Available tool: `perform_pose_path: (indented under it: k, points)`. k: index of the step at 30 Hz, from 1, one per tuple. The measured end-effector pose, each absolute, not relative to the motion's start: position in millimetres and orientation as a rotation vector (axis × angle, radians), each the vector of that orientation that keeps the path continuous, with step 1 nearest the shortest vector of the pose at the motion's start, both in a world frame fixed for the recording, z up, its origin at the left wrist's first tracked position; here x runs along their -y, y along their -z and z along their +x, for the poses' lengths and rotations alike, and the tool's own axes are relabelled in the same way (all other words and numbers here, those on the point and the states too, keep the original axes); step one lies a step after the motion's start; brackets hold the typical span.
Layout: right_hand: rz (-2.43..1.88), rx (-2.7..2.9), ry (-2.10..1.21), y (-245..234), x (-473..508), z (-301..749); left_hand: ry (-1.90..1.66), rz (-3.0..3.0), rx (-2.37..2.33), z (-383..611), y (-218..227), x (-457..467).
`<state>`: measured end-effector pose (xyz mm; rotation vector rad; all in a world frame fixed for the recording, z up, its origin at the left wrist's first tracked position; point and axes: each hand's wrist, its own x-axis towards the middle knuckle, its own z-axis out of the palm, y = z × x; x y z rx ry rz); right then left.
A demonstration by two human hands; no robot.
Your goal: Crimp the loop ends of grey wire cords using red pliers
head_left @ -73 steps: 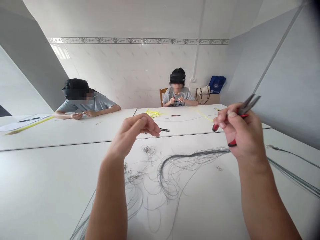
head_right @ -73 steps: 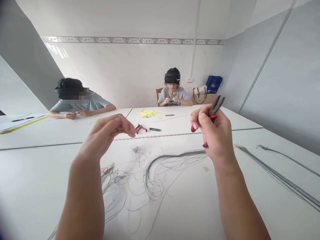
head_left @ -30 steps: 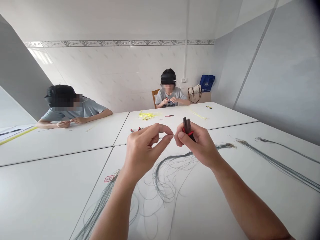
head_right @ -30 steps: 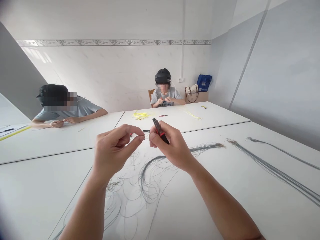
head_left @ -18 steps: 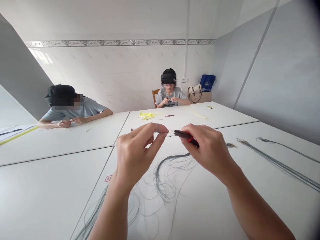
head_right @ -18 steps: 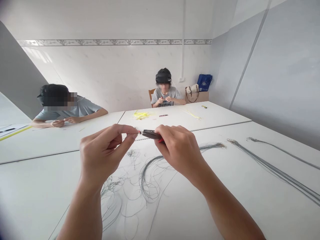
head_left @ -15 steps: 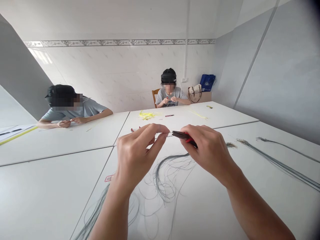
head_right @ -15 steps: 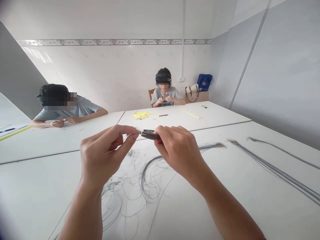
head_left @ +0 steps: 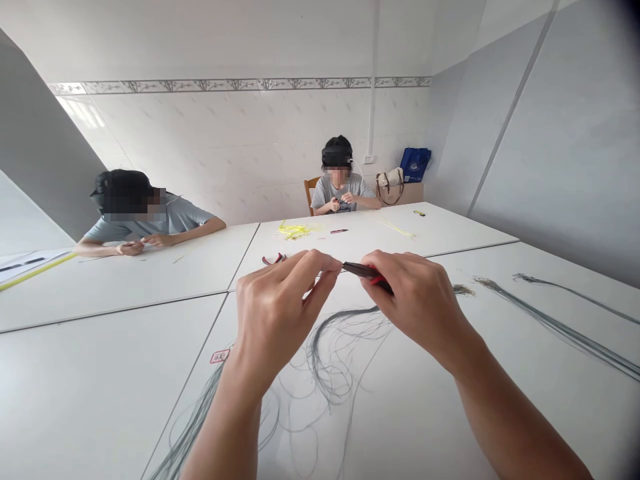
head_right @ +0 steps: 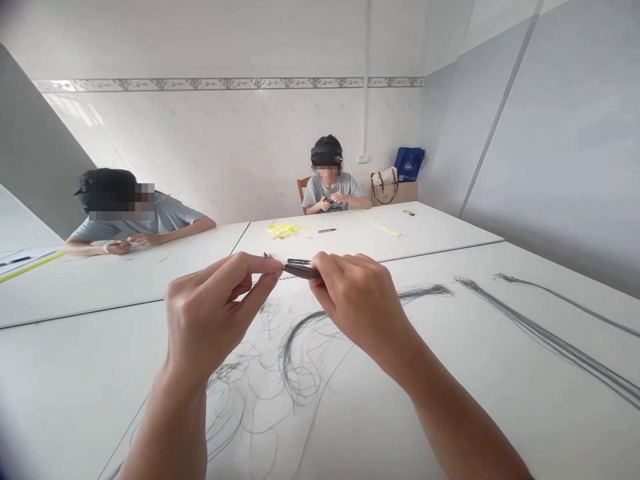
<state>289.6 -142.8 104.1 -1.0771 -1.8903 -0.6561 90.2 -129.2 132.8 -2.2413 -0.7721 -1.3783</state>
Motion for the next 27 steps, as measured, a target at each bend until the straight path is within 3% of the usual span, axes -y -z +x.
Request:
perform_pose_path:
  k: [27]
  points:
    - [-1.149, 1.92, 0.574, -104.4, 146.8, 289.9, 1.375, -2.235, 0.758, 87.4, -132.2, 129.3]
